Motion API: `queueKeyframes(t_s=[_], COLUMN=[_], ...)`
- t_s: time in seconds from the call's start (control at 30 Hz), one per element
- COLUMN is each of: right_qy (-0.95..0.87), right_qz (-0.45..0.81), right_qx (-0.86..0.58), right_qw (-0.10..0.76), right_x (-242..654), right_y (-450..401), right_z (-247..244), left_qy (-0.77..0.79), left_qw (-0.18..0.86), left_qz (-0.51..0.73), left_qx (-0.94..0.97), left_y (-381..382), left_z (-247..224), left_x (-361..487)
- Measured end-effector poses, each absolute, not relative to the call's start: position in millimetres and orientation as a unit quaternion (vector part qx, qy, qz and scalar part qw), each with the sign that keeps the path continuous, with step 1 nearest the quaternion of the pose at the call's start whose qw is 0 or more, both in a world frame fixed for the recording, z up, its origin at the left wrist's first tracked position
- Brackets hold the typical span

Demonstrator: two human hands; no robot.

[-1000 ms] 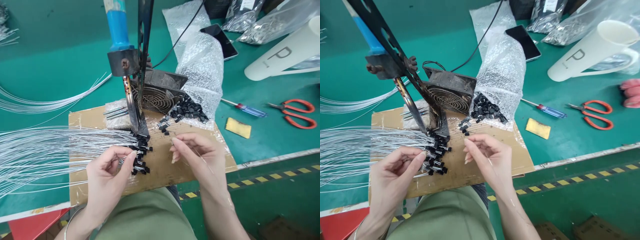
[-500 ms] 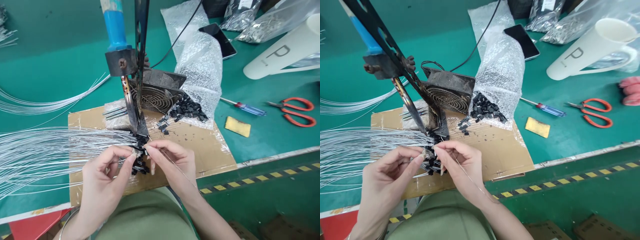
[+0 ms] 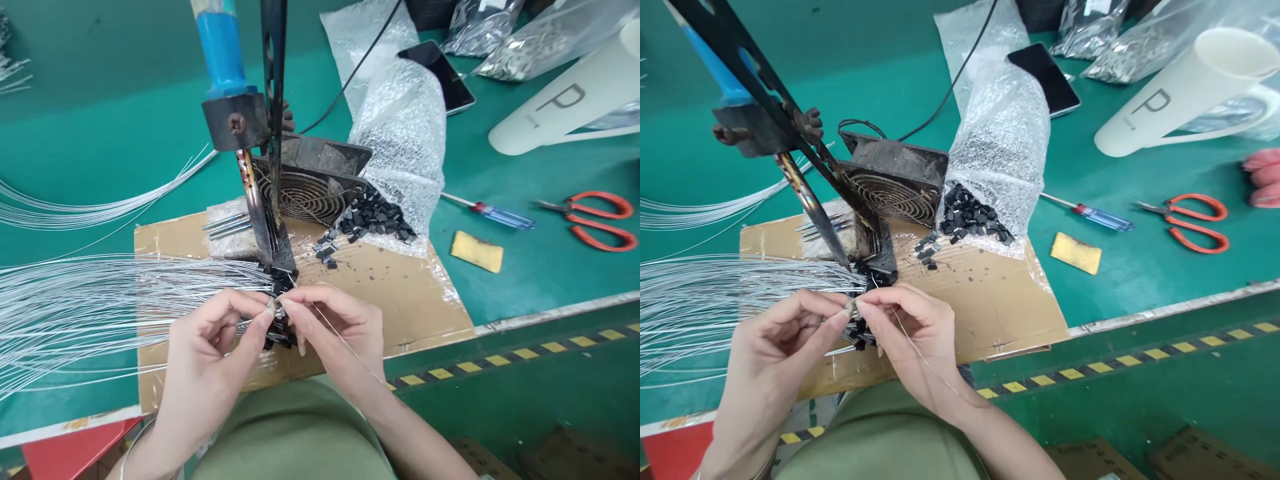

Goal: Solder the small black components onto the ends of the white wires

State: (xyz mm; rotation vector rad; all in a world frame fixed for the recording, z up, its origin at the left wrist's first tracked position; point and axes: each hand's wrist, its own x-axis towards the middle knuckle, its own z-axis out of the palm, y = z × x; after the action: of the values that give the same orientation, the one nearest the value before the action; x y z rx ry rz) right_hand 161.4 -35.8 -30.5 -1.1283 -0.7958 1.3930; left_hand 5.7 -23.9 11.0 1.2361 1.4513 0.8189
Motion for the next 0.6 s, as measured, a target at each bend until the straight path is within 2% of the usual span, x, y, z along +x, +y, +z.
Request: queueKeyframes(t_s=[0.6], right_qy=[-0.418], right_qz=[0.533], right_qx=[-0.489], right_qw=[0.549], right_x=[168], right_y=[-49], right_z=[-40], left_qy=[0.627], left_qw=[0.494], left_qz=[0.367], left_qx=[0.477], left_y=[-20], left_z=[10], left_x=[14])
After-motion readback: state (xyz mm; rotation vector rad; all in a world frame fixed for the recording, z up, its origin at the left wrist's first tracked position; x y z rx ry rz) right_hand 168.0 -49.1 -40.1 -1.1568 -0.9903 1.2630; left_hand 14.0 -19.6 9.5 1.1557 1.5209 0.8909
